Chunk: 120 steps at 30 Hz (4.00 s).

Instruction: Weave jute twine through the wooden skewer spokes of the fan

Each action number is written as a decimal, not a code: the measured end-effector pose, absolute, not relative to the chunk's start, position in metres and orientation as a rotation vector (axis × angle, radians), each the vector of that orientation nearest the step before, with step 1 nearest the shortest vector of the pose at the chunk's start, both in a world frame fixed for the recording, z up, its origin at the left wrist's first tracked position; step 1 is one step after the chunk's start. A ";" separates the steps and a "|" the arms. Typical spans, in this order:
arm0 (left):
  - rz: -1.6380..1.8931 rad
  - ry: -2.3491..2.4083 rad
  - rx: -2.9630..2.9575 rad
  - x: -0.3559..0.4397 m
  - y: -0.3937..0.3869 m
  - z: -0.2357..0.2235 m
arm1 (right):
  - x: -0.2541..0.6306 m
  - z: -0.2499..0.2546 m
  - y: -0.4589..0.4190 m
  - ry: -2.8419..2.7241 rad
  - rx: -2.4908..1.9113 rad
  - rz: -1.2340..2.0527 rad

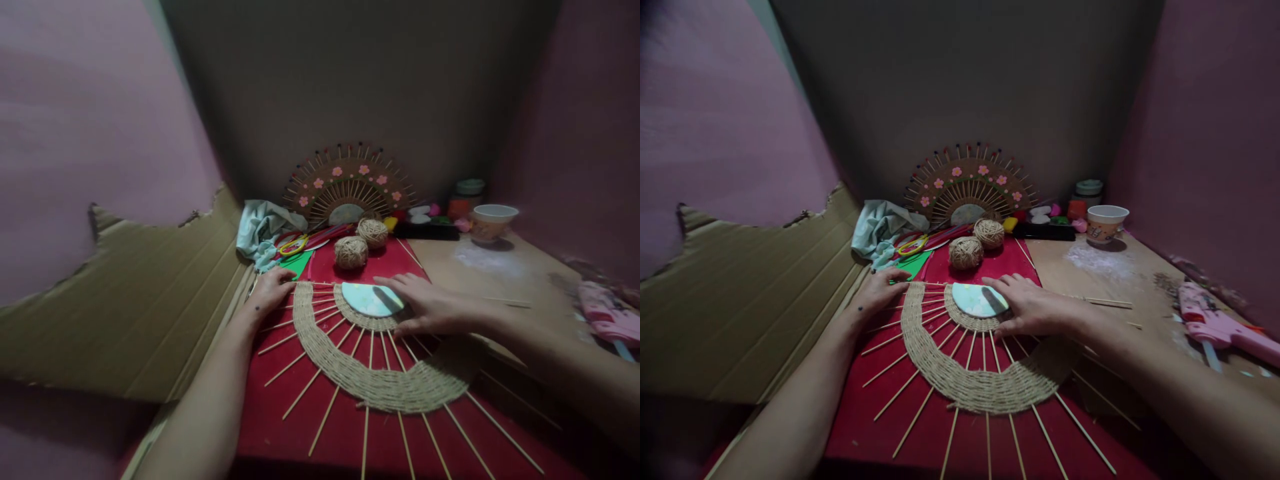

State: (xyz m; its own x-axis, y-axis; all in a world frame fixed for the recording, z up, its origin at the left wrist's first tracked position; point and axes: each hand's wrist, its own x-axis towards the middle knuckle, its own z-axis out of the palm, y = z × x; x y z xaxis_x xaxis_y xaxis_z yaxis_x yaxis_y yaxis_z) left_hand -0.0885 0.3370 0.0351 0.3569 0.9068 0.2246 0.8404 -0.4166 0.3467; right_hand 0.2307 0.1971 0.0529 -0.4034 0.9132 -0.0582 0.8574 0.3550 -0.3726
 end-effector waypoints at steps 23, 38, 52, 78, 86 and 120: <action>0.454 1.630 2.600 -0.093 0.346 0.029 | 0.284 0.031 0.205 -2.182 -1.921 0.147; 0.580 1.581 2.566 -0.088 0.338 0.029 | 0.290 0.025 0.229 -2.234 -1.915 -0.067; 0.862 1.585 2.485 -0.068 0.329 0.027 | 0.258 0.070 0.224 -2.062 -1.752 -0.233; 0.831 1.577 2.561 -0.074 0.331 0.027 | 0.232 0.068 0.305 -2.021 -1.641 -0.071; 0.840 1.570 2.583 -0.074 0.329 0.027 | 0.194 0.062 0.309 -2.282 -1.494 -0.097; 1.162 0.693 1.595 -0.019 0.274 0.055 | 0.177 0.052 0.244 -1.247 -0.784 1.433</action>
